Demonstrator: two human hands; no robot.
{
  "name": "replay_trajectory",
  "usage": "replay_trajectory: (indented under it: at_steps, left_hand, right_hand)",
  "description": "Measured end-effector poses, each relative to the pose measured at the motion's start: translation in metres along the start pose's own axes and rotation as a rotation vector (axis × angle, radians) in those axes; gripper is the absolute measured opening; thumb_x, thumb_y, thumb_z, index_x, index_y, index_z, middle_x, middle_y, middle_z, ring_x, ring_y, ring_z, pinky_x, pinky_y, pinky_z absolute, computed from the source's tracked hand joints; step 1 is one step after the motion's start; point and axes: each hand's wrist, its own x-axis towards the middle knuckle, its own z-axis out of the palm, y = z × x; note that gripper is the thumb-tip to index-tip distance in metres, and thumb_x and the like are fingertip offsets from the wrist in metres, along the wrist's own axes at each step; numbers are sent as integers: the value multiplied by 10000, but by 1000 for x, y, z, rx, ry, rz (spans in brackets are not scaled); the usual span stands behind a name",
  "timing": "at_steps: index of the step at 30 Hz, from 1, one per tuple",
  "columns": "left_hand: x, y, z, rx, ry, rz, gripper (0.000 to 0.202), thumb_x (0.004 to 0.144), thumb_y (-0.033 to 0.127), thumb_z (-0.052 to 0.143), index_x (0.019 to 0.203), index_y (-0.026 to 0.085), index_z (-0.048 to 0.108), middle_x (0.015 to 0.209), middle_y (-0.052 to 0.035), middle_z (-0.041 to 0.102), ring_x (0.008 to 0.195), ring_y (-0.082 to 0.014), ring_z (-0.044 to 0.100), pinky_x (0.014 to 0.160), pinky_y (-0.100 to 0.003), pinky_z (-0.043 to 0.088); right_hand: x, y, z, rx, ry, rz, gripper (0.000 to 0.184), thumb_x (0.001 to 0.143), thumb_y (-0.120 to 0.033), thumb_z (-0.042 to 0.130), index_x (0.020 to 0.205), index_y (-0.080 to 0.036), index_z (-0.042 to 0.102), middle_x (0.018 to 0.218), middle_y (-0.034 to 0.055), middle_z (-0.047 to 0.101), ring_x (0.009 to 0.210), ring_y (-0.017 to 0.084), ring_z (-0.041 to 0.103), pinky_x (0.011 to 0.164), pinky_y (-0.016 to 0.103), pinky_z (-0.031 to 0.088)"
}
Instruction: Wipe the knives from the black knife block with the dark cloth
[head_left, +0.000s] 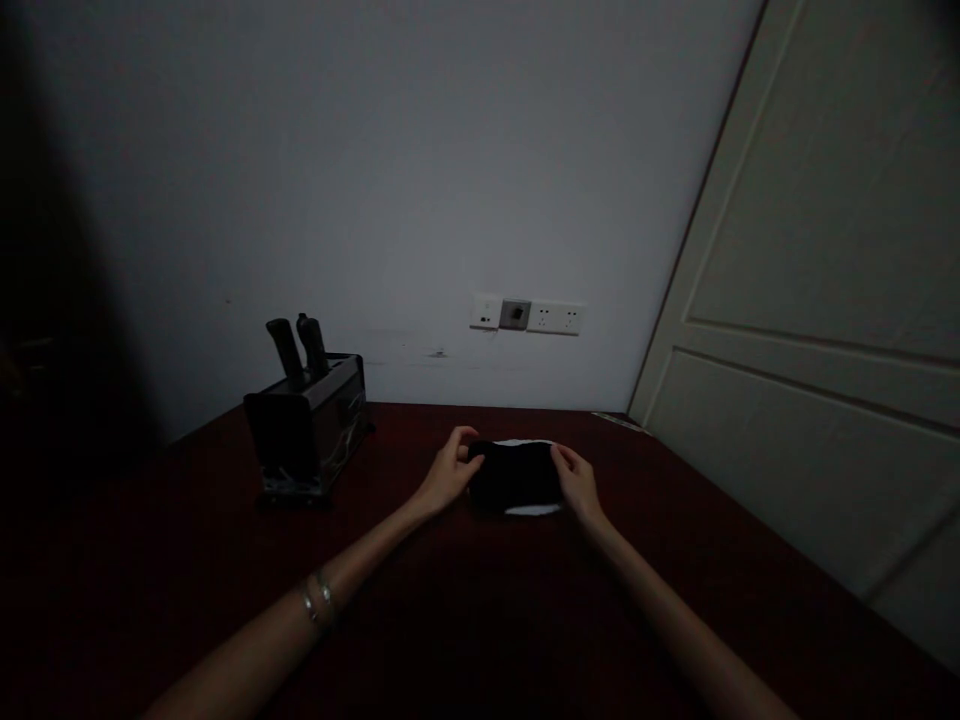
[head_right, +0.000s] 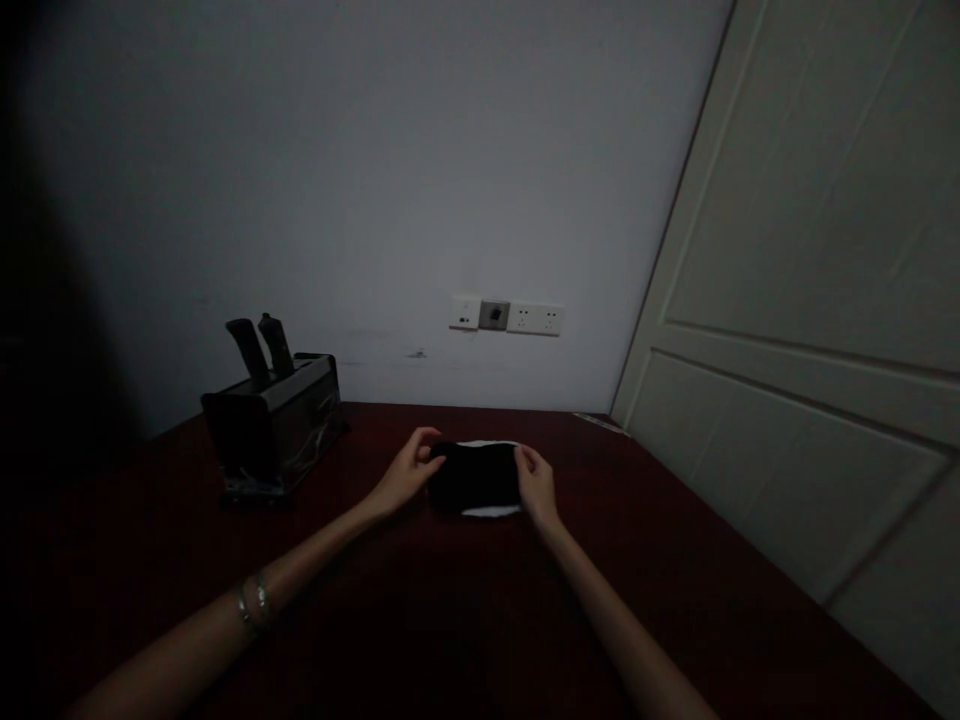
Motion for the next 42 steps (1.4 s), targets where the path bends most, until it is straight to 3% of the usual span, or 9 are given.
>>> replay_trajectory:
  at_steps: [5,10,15,18,24,28,32,37,42]
  left_hand:
    - [6,10,90,149,-178,49,244,802,259,425,1036,202,464,670,31,514,443,-60,468,400,-149,337]
    - [12,1,174,246,-478,-54,271,805,217,364,1036,189,502,716,-10,580,417,-90,518,375,-178,371]
    - [10,-1,225,554,-593,119,227,792,200,420,941,199,591,876,-51,640,781,-183,611,680,-286,469]
    - [4,-1,242,748,-663,212,260,825,314,428,964,169,593,895,-98,633,812,-243,604,702,-371,472]
    - [-8,4,253,918,-536,645,308,874,264,350,1069,127,545,1201,-162,478,1149,-285,417,915,-421,369]
    - [-11,1,250,836,-668,885,394,904,339,300,1187,125,471,1326,-172,379,1266,-272,292,1023,-397,245]
    - [-10,-7,247,779,-836,855,488,905,429,255,1281,149,389,1371,-210,310,1281,-305,270,1003,-448,261]
    - [-7,-2,239,680,-981,743,508,882,433,341,1338,210,326,1420,-185,228,1307,-329,182,1006,-511,216]
    - [-7,21,194,611,-1004,582,507,881,445,338,1346,244,317,1442,-151,187,1310,-335,146,1005,-529,212]
  right_hand:
    - [6,-10,-90,-219,-62,7,514,658,-535,581,998,-149,568,581,-3,604,490,154,528,430,245,360]
    - [0,-3,-189,-568,-121,-47,397,739,-493,517,970,-177,580,773,52,668,728,210,623,613,297,476]
    - [-12,7,-257,-845,-94,-98,354,798,-469,449,1016,-207,547,942,80,672,872,238,629,776,349,481]
    - [-19,12,-278,-1021,-122,-156,356,818,-439,430,1086,-219,511,1002,84,661,918,240,622,799,362,482]
    - [-30,13,-275,-1390,-103,-356,343,856,-377,367,1060,-186,566,1012,133,636,935,263,596,826,418,463]
    - [-43,21,-259,-1424,-250,-324,474,878,-416,305,1238,-153,469,1264,139,512,1164,247,468,967,413,378]
    - [-55,34,-253,-1462,-362,-175,559,871,-498,245,1351,-219,312,1422,73,300,1297,246,275,1034,487,253]
    - [-59,36,-256,-1417,-353,-102,584,851,-534,262,1365,-256,264,1429,50,274,1314,243,226,1048,525,176]
    - [-44,31,-253,-1318,-263,-62,636,792,-577,369,1342,-260,324,1385,71,370,1288,297,280,1022,599,170]
